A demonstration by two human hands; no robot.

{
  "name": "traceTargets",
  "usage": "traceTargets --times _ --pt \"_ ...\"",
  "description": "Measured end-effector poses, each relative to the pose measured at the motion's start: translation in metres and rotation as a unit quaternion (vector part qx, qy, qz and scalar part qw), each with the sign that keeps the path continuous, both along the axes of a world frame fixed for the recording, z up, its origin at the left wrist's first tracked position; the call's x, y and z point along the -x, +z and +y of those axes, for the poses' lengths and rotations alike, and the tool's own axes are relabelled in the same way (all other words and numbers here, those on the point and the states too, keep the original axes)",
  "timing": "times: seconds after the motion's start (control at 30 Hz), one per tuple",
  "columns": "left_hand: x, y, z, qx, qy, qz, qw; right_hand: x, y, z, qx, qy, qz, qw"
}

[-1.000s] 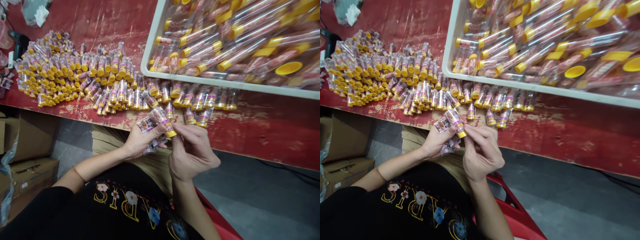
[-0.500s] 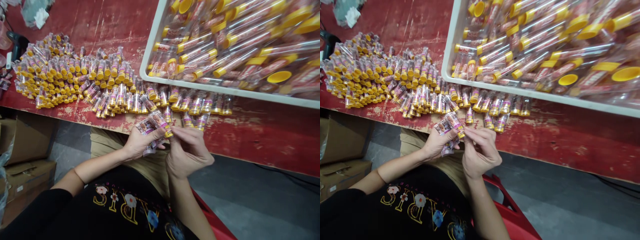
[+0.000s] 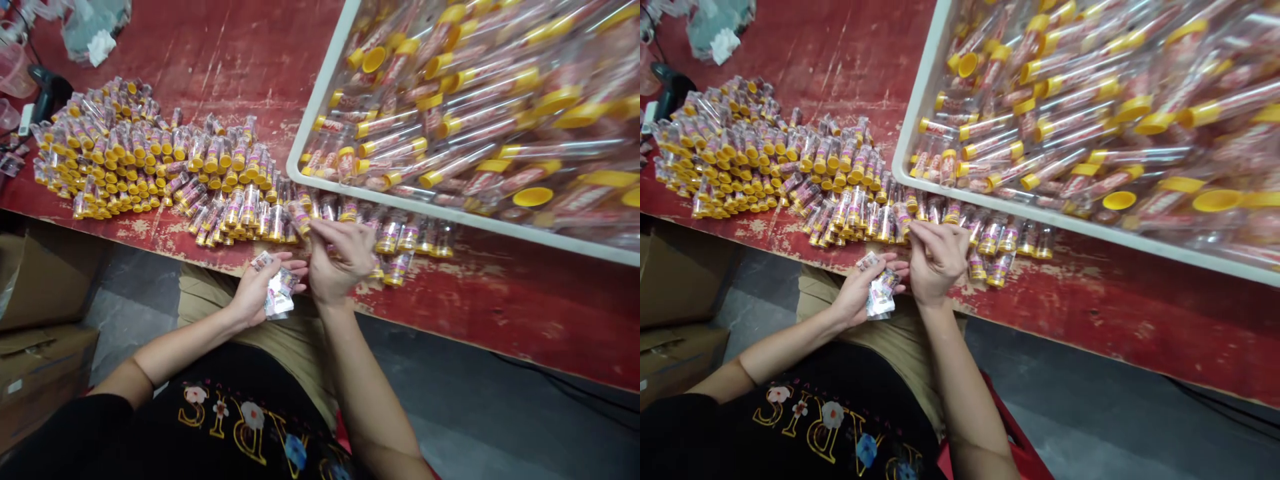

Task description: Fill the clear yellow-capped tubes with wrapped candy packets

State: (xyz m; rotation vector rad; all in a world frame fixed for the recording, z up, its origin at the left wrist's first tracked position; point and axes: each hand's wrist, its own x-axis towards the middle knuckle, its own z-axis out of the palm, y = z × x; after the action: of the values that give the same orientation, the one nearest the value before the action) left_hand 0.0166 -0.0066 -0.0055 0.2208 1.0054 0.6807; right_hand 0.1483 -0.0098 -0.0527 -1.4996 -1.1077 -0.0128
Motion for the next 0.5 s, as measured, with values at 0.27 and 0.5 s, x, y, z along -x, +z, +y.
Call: traceTargets --times 0.27,0.5 --pt "0.007 0.001 0.004 -0.076 0.012 0.006 0.997 -0.069 0.034 0.070 0.131 0.001 -0.087 0.988" --pt "-0.003 0.009 0.011 -0.095 0.063 -0.010 0.993 -0.086 0.058 0.069 0.208 0.126 0.008 0.970"
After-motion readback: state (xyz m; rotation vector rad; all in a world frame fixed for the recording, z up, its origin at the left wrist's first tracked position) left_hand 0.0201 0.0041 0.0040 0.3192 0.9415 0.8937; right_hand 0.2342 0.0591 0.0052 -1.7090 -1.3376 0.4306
